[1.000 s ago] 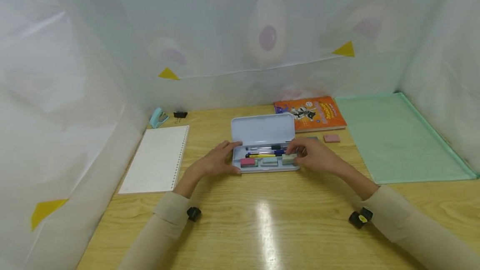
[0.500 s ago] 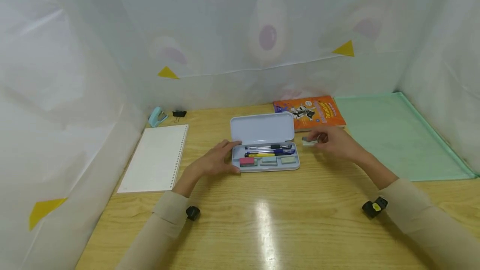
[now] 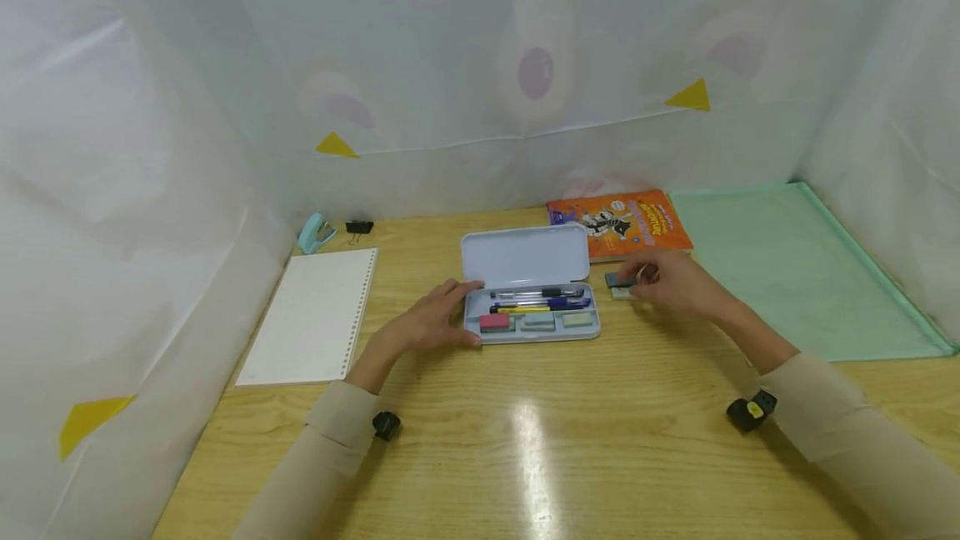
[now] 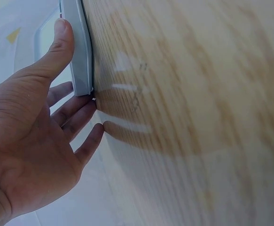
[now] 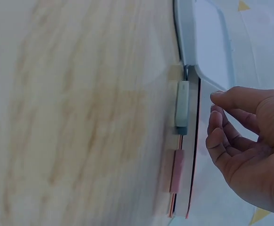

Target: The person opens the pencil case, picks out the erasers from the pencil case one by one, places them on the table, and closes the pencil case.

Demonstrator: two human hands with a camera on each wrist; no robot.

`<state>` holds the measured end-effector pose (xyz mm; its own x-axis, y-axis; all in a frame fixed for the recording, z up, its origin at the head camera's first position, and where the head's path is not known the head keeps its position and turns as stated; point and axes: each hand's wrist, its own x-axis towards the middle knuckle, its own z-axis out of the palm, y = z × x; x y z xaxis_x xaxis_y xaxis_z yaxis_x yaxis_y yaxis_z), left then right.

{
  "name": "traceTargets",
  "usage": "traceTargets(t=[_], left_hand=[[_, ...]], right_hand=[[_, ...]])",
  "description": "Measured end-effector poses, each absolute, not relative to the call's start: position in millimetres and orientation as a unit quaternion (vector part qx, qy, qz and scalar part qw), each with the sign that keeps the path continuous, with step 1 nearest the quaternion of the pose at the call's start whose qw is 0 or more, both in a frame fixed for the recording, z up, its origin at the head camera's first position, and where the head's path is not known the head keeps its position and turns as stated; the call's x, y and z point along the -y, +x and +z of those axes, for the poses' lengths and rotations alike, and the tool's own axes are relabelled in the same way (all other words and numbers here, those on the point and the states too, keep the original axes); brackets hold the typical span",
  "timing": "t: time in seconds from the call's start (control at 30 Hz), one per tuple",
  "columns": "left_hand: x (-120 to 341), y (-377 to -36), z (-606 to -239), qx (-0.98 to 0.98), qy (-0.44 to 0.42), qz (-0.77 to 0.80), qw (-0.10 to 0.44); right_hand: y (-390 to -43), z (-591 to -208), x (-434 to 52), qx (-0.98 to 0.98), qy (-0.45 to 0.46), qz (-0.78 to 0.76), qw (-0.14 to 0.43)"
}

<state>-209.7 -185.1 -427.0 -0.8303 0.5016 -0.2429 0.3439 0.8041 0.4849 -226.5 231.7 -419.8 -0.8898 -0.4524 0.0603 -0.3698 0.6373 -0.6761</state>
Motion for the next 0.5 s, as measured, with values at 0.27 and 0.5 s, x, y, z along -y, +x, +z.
traceTargets(t=[0.27, 0.5], left_hand=[[186, -210, -427, -0.933, 0.221, 0.217, 0.184], [186, -211, -429, -0.932, 0.222, 0.220, 0.183]], right_hand=[[-218, -416, -214, -0.878, -0.285, -0.384, 0.033], [-203, -422, -190, -0.860, -0.330, -0.386, 0.058]])
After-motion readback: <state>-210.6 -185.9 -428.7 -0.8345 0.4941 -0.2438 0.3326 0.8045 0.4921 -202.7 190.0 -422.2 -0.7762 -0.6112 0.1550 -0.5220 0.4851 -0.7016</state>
